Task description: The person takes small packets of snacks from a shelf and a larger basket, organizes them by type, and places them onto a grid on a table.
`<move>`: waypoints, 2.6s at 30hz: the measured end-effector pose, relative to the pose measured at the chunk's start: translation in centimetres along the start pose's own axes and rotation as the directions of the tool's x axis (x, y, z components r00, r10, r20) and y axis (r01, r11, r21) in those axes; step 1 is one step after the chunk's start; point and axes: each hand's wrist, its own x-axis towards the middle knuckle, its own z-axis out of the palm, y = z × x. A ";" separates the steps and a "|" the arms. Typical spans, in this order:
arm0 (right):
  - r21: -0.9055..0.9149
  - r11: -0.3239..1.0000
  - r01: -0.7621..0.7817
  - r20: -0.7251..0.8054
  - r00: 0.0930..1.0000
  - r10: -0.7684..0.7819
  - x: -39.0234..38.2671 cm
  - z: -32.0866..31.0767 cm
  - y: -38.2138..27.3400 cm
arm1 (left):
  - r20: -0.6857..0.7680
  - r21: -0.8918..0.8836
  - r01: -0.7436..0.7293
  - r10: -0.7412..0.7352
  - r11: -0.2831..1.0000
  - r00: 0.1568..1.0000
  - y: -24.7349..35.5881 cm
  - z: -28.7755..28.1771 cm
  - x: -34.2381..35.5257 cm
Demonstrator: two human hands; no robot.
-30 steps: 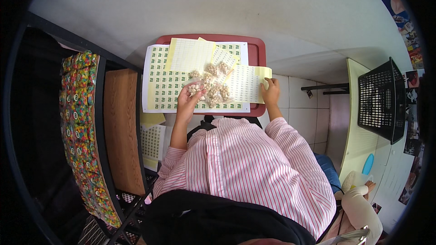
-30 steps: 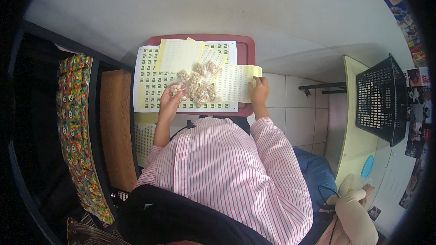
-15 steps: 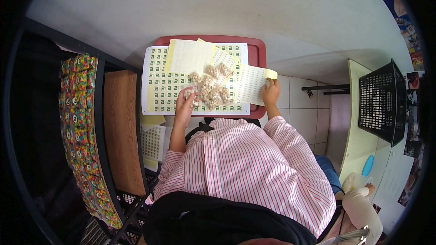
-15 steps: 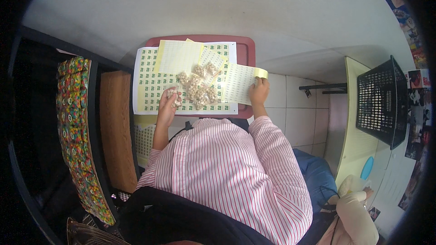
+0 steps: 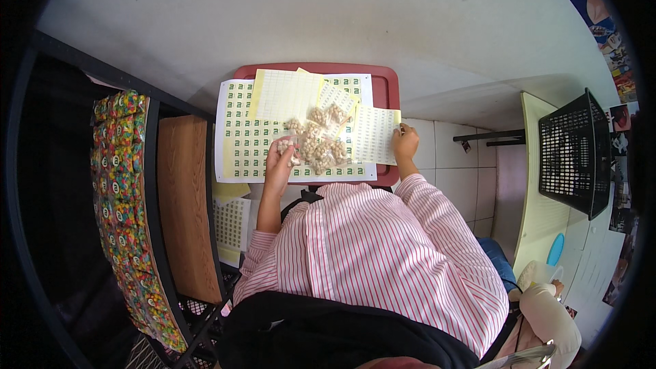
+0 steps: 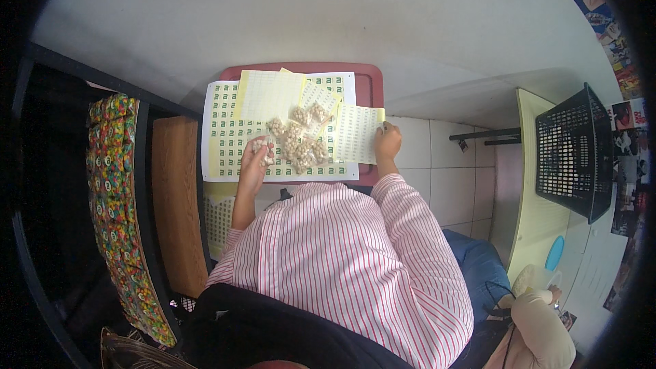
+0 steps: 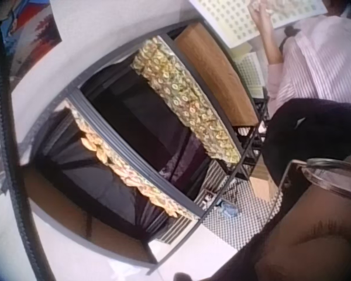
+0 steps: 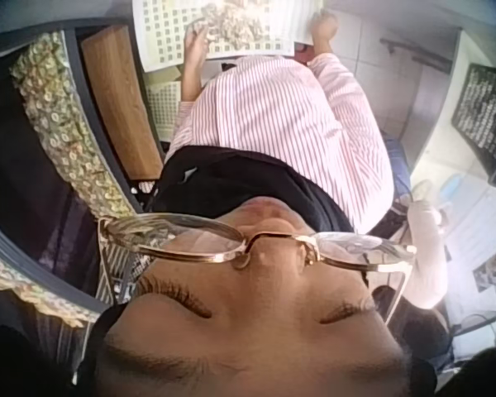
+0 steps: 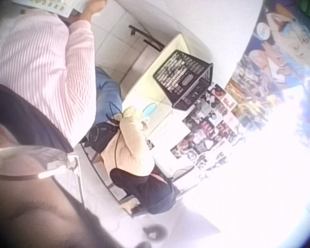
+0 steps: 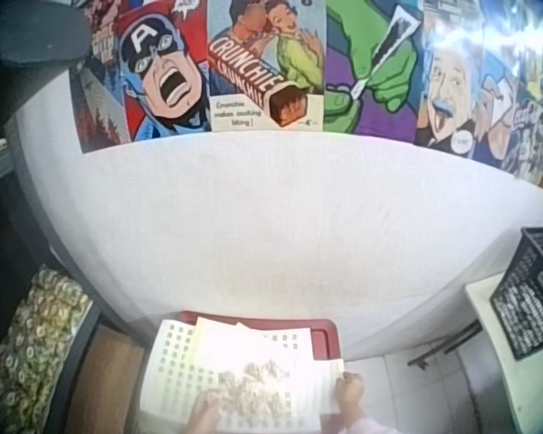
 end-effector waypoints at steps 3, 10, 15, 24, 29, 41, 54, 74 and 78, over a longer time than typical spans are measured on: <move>-0.048 0.999 0.020 -0.017 1.000 -0.021 0.1 -0.1 -0.3 | -0.010 -0.004 0.001 -0.001 1.000 1.000 -0.1 -0.1 -0.1; -0.054 0.998 -0.013 0.017 1.000 0.014 0.5 -0.2 -0.6 | -0.023 -0.001 -0.025 0.025 1.000 0.999 -0.2 -0.8 -0.2; -0.018 0.997 -0.079 -0.002 0.997 0.079 0.7 0.4 -0.3 | -0.008 -0.065 -0.029 0.028 0.997 1.000 -0.3 -1.2 0.1; -0.017 0.995 0.100 -0.092 0.991 -0.102 0.4 0.5 -0.8 | 0.032 -0.077 -0.071 0.074 0.995 0.997 -0.7 -1.7 0.3; 0.113 0.993 -0.015 0.021 1.000 0.013 0.7 1.1 -1.0 | 0.071 -0.065 -0.101 0.105 0.993 0.992 -0.4 -1.2 0.0; 0.709 0.607 -0.358 0.643 0.682 -0.349 -5.9 -4.7 -16.8 | 0.091 0.059 -0.162 0.156 0.985 0.984 -2.3 -1.3 -0.3; 0.734 0.611 -0.295 0.627 0.641 -0.443 -10.6 -2.9 -19.3 | 0.098 0.182 -0.244 0.230 0.953 0.968 -1.1 -0.5 -2.5; 0.790 0.563 -0.242 0.533 0.724 -0.437 -13.0 -0.5 -16.9 | 0.050 0.236 -0.210 0.204 0.949 0.978 -3.7 -1.9 -2.4; 0.755 0.552 -0.355 0.600 0.714 -0.361 -12.6 -0.1 -15.7 | 0.069 0.252 -0.233 0.223 0.939 0.972 -4.0 -1.2 -2.0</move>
